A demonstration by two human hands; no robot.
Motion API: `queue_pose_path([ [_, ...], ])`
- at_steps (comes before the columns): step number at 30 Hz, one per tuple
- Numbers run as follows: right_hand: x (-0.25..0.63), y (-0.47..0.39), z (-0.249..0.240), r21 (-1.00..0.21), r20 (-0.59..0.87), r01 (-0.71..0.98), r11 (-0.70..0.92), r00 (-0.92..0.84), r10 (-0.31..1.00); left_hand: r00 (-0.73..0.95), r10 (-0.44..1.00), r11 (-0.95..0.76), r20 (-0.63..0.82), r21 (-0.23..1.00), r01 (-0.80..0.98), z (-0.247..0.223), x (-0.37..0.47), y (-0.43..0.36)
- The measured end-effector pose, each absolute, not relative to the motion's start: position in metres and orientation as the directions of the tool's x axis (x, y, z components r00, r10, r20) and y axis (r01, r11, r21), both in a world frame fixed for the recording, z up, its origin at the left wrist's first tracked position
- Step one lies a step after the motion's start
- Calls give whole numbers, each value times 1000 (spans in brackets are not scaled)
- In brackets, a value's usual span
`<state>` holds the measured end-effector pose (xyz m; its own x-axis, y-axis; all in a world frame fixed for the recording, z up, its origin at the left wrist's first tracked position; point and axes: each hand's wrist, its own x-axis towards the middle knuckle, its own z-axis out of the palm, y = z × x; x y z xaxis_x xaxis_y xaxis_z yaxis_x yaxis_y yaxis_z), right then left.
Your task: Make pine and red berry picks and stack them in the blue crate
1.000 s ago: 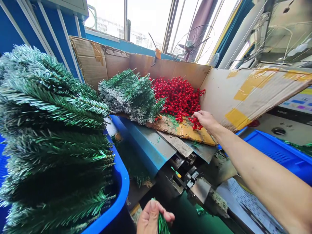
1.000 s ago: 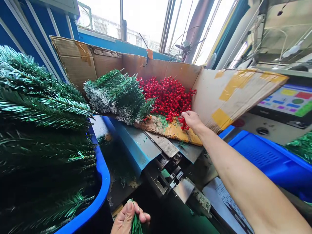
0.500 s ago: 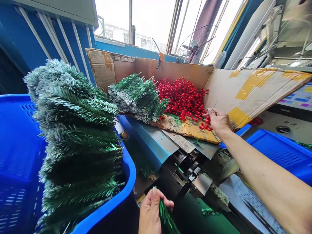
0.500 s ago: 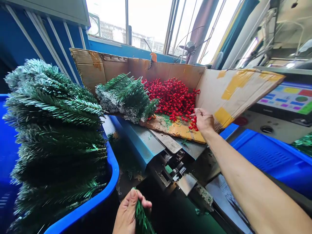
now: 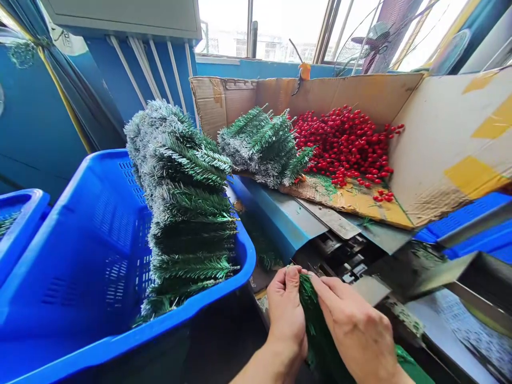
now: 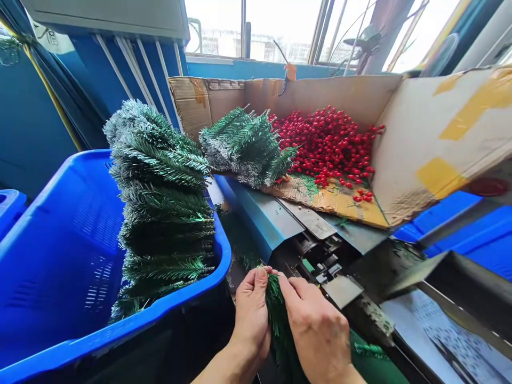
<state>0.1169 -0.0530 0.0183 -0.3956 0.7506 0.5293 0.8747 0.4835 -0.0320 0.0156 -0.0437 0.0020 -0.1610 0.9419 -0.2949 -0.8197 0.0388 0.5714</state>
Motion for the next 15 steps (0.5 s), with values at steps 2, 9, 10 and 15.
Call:
queue_pose_path([
  [2,115,-61,19,29,531,895,446,-392,751,-164,938,41,-306,566,-824,3,20,-48],
  [9,113,-87,1,-113,576,832,543,-391,718,-174,919,82,-354,602,-794,12,25,-60],
  [10,113,-90,-4,-163,595,821,547,-360,718,-147,918,102,-368,578,-810,13,25,-62],
  [15,116,-98,-10,-243,608,811,532,-300,735,-15,907,174,-420,408,-897,10,31,-70],
])
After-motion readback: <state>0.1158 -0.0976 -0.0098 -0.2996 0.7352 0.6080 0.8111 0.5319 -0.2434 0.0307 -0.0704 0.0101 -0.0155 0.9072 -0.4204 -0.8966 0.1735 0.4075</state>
